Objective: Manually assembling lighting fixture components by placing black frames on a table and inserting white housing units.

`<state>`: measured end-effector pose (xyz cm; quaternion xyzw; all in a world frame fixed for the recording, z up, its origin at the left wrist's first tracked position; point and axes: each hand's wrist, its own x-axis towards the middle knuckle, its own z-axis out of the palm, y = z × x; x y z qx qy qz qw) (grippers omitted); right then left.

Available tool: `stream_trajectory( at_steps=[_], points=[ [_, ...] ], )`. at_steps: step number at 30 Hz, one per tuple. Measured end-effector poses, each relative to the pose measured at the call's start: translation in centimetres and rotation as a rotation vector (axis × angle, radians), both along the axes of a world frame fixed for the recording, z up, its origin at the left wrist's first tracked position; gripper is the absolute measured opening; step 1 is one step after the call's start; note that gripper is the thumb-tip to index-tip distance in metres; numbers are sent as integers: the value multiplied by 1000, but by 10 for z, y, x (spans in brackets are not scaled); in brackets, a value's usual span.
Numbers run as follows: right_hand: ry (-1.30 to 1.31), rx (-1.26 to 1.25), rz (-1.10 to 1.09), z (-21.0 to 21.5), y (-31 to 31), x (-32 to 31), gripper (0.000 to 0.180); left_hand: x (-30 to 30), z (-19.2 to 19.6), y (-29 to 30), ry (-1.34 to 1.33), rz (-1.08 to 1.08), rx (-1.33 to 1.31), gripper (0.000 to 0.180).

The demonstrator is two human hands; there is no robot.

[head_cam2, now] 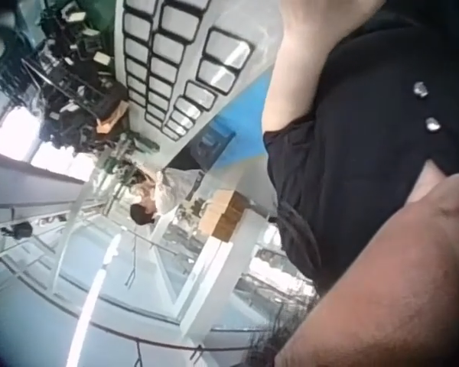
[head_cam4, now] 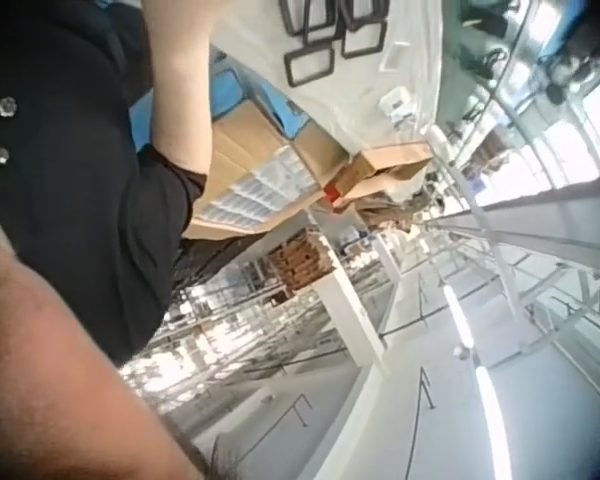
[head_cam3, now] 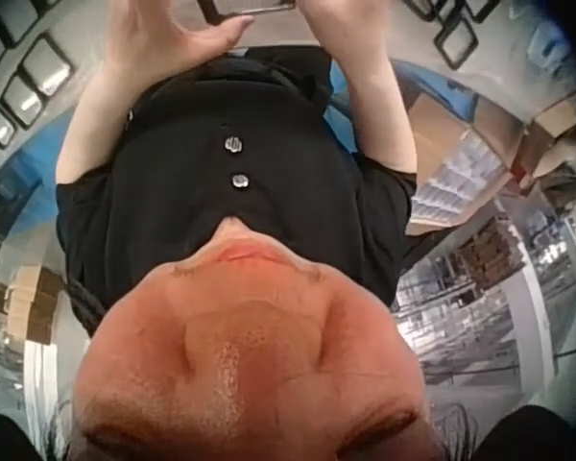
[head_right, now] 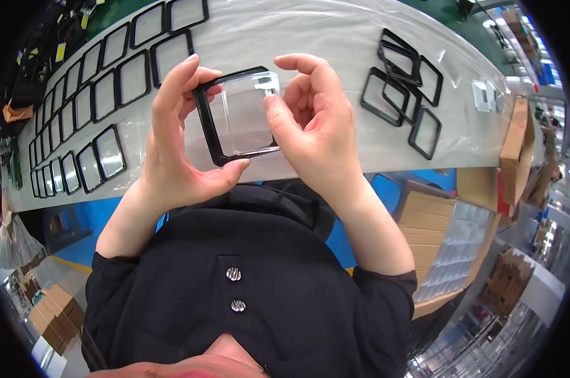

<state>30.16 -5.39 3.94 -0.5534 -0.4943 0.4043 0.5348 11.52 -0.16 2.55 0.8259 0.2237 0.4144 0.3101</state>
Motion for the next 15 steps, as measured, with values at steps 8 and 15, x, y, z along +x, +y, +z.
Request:
stream_trajectory(
  at_steps=[8, 15],
  points=[
    [388, -327, 269, 12, 17, -23, 56, -29, -2, 3, -21, -57, -62, 114],
    [327, -332, 270, 9, 20, -35, 57, -39, -1, 3, -7, -50, -79, 115]
  ],
)
